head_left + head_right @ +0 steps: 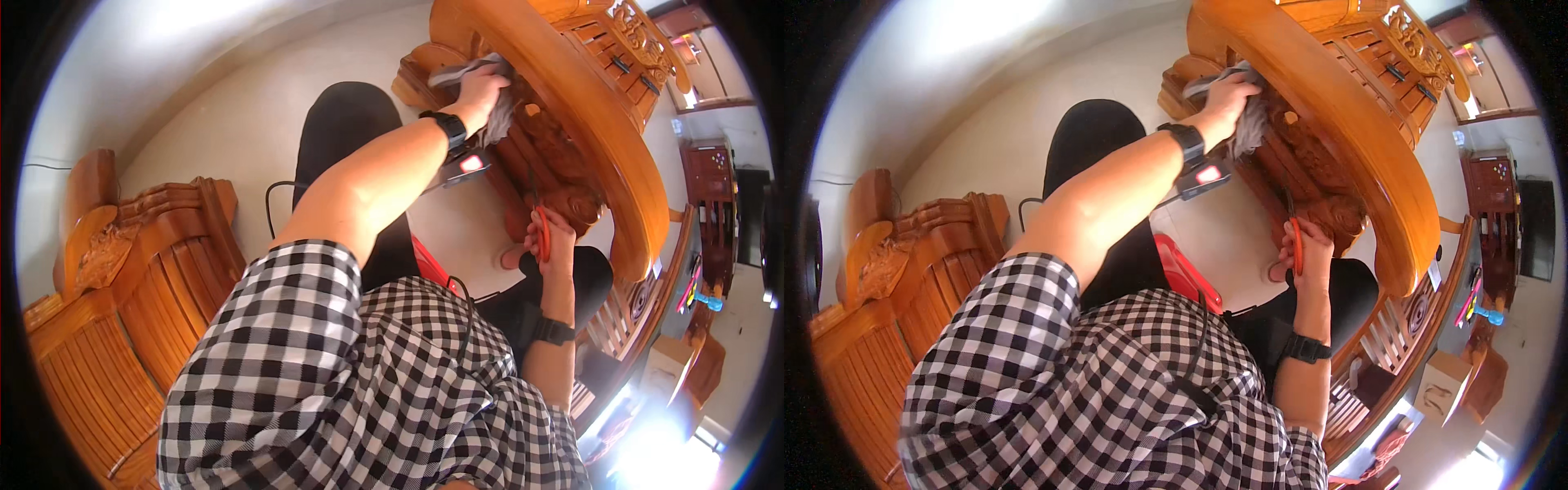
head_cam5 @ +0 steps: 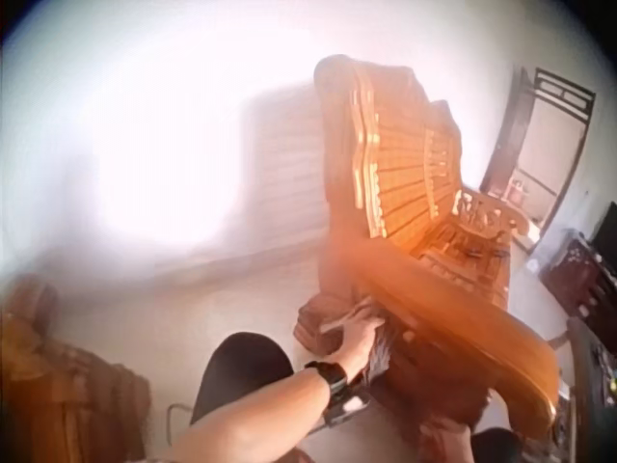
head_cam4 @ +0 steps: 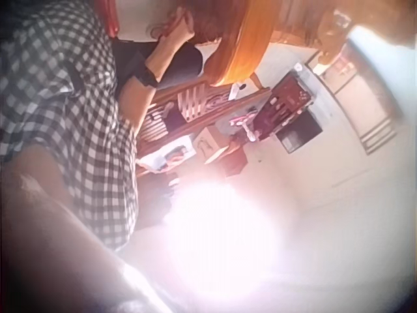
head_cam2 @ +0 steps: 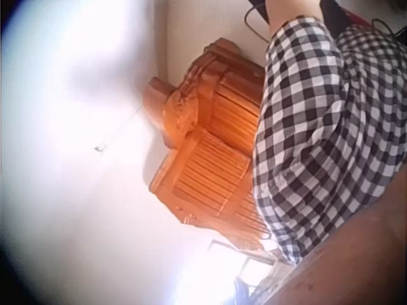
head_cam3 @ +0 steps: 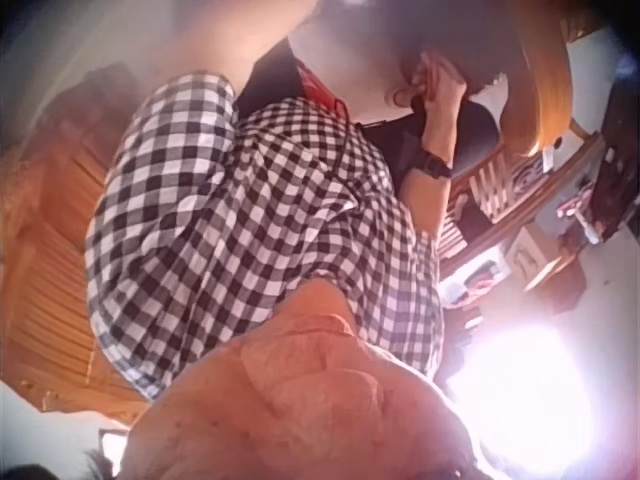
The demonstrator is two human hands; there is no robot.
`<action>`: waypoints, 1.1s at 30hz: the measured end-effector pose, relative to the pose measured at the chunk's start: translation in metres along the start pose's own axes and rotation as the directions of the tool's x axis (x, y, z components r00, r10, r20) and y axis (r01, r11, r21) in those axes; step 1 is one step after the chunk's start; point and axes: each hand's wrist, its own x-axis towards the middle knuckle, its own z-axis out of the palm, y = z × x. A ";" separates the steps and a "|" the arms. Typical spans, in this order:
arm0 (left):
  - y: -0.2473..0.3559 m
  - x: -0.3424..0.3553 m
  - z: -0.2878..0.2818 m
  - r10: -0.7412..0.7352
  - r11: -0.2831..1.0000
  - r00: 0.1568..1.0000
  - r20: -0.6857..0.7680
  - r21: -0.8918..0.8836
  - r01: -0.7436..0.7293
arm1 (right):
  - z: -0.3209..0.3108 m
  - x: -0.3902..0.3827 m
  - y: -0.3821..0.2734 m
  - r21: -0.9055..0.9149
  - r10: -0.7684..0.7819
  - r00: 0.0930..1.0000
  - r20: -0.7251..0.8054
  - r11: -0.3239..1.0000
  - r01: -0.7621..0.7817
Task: Using a cloth and scissors to clean and repair the ornate carvings on a wooden chair.
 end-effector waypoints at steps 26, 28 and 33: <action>0.035 -0.019 0.002 -0.503 0.831 0.728 0.466 0.492 0.259 | 0.033 0.074 -0.028 0.186 -0.021 0.930 0.367 0.981 -0.051; 0.013 -0.005 -0.020 -0.448 0.826 0.792 0.415 0.531 0.190 | 0.047 0.076 -0.039 0.231 -0.039 0.927 0.374 0.972 -0.052; -0.005 -0.001 -0.027 -0.167 0.771 0.983 0.073 0.632 0.084 | 0.047 0.073 -0.060 0.285 -0.194 0.972 0.135 0.947 0.150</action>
